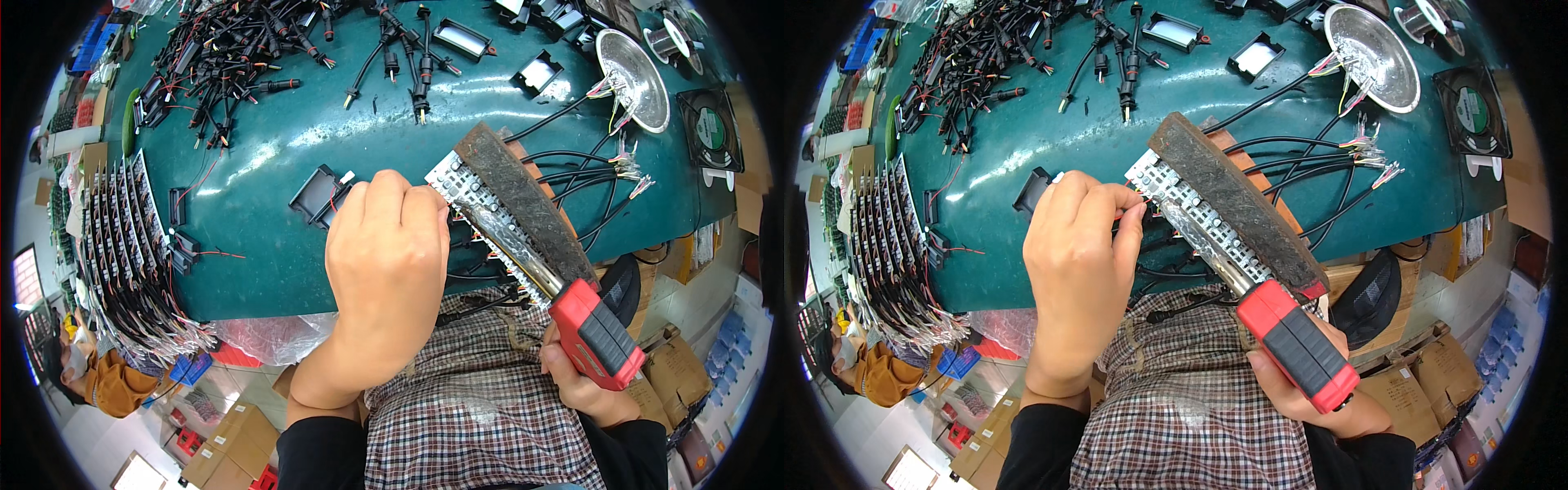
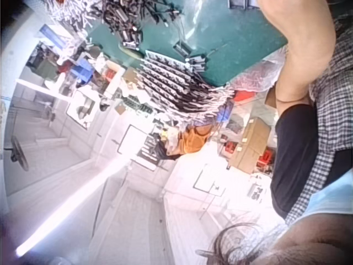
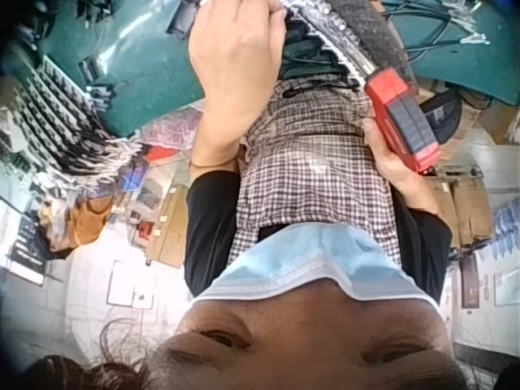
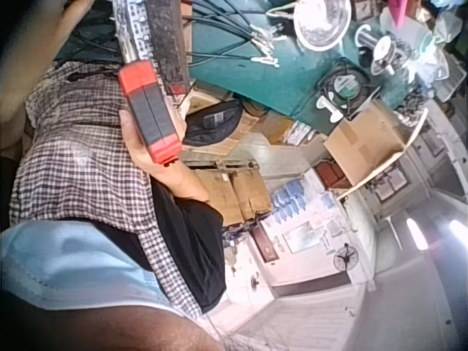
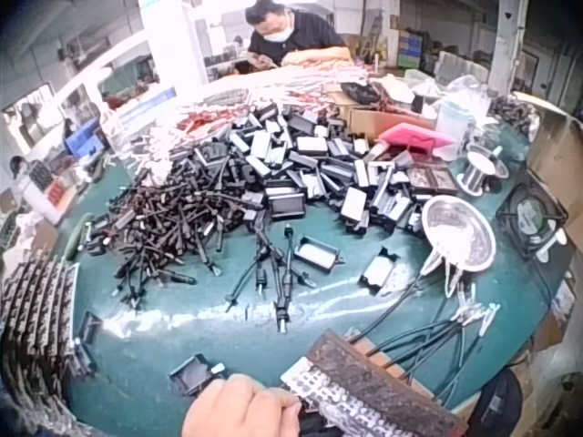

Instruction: The person assembles an electronic board by positioning wire connectors onto the board and soldering their wires in place using a soldering iron.

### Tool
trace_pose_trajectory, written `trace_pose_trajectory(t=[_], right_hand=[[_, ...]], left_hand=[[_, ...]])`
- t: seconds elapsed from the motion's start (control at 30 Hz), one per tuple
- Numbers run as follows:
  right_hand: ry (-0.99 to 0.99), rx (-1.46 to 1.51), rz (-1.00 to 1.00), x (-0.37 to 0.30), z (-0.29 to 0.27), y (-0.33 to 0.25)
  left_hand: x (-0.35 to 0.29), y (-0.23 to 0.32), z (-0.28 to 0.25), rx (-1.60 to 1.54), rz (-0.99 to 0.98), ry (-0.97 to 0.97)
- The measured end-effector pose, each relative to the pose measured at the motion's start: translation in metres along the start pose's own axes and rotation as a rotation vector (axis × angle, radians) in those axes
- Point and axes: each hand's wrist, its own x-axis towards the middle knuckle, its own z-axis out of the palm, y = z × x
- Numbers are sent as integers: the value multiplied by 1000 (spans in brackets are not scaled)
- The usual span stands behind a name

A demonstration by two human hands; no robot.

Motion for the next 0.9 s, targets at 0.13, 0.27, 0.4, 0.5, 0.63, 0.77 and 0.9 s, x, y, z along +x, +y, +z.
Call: trace_pose_trajectory(t=[0.13,0.27,0.4,0.5,0.63,0.77,0.9], right_hand=[[-5,7,8,1,1,-1],[4,-16,-16,2,1,-2],[5,3,30,-1,-2,-5],[8,13,32,-1,-3,-4],[-34,-6,70,-6,-6,-3],[-16,95,197,-15,-1,-4],[43,259,254,-20,8,0]], left_hand=[[0,0,0,18,6,-6],[0,0,1,21,7,-5],[0,0,1,32,6,2],[0,0,1,28,8,5],[0,-2,4,15,45,30],[-1,-3,-1,39,-7,-39],[-1,-3,-11,-31,-56,27]])
